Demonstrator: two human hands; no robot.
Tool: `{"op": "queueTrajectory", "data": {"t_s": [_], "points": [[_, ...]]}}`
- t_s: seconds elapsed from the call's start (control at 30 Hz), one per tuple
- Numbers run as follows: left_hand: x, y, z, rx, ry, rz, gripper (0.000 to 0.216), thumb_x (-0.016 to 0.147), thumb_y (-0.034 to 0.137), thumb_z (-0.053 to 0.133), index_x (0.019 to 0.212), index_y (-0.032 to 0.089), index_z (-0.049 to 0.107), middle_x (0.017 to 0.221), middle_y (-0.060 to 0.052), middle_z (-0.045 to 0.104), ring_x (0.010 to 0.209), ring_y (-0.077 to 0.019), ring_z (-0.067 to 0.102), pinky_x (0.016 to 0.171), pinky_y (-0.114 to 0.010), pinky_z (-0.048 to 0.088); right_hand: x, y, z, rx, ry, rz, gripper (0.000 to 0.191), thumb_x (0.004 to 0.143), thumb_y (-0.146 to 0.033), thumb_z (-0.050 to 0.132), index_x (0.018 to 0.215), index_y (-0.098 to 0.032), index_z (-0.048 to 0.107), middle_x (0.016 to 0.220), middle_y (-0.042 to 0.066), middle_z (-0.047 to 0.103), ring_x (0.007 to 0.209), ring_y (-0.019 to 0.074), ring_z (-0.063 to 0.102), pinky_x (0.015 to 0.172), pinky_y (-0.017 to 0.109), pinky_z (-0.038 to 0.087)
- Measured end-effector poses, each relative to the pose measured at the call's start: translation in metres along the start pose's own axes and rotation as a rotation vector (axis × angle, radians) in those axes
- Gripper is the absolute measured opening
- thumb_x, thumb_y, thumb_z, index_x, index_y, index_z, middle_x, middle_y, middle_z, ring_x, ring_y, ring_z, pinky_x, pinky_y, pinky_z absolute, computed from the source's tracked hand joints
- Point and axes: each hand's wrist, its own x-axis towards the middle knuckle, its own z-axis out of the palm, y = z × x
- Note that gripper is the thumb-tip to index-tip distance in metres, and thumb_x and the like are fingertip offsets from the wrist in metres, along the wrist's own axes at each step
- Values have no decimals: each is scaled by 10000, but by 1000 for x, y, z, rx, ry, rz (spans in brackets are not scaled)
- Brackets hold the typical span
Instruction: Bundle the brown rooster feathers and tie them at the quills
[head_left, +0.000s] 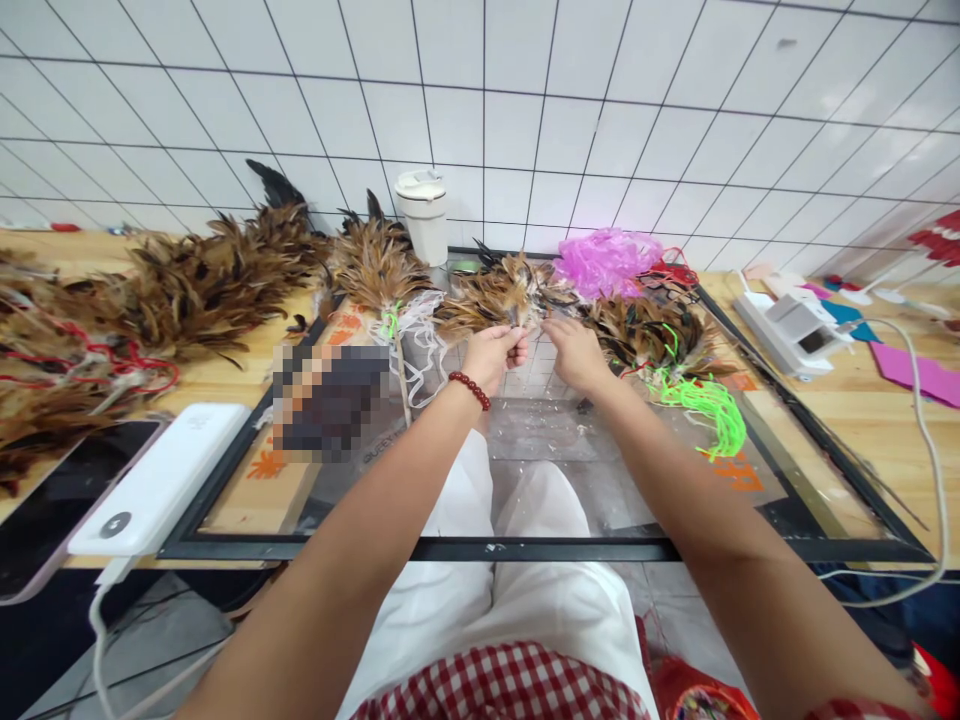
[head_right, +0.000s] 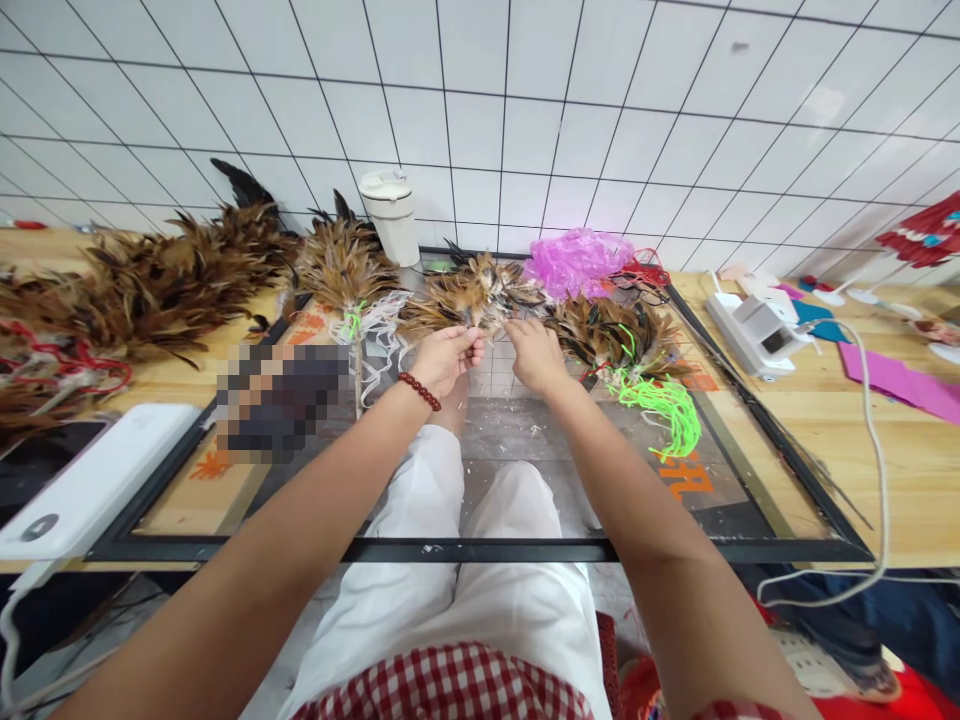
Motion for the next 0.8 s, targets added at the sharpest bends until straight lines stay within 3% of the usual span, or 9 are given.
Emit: {"op": "queueTrajectory", "data": {"t_s": [0.1,0.2,0.3,0.47,0.6,0.7,0.8], "points": [[5,0,-3,-92,82,42,111,830,110,574,720,104,592,568,13,566,487,-39,521,516,-164,426,-1,6,-8,-106,-159,-73,456,656,12,461,973,-191,718,1092,77,701,1063,225,603,948,367,428],[8,0,-5,-123,123,66,106,820,134,595,717,114,580,574,18,560,490,-38,518,520,-163,423,0,8,-13,-87,-21,3,445,710,-10,417,977,-189,724,961,57,726,943,195,650,881,317,467],[9,-1,-5,-145,133,75,109,784,159,647,715,118,574,576,19,560,493,-40,519,529,-169,430,-1,13,-15,-151,72,10,548,706,7,398,1138,-203,663,1116,62,677,1003,202,620,863,325,464],[9,-2,-5,-152,134,82,100,774,160,654,726,121,575,582,19,569,493,-40,520,530,-171,432,-6,18,-21,-413,-135,-153,518,766,-22,450,1196,-251,626,1266,91,591,1059,259,546,848,391,399],[8,-3,-4,-132,143,85,84,785,156,639,736,118,581,575,20,566,493,-40,521,518,-166,425,-6,10,-22,-504,-178,-188,313,855,-109,438,1031,-203,680,1132,128,632,996,262,530,795,386,358],[7,-3,-3,-89,127,68,82,803,152,616,736,117,584,568,21,562,492,-38,518,505,-158,416,-3,9,-23,-395,-100,-147,217,868,-159,451,858,-169,668,1042,128,635,955,246,531,790,373,355],[7,-3,-2,-61,111,61,95,806,153,614,722,118,588,566,21,561,483,-40,512,498,-164,410,4,13,-28,-34,115,-9,146,855,-187,475,806,-169,611,918,92,630,874,210,549,755,340,390]]}}
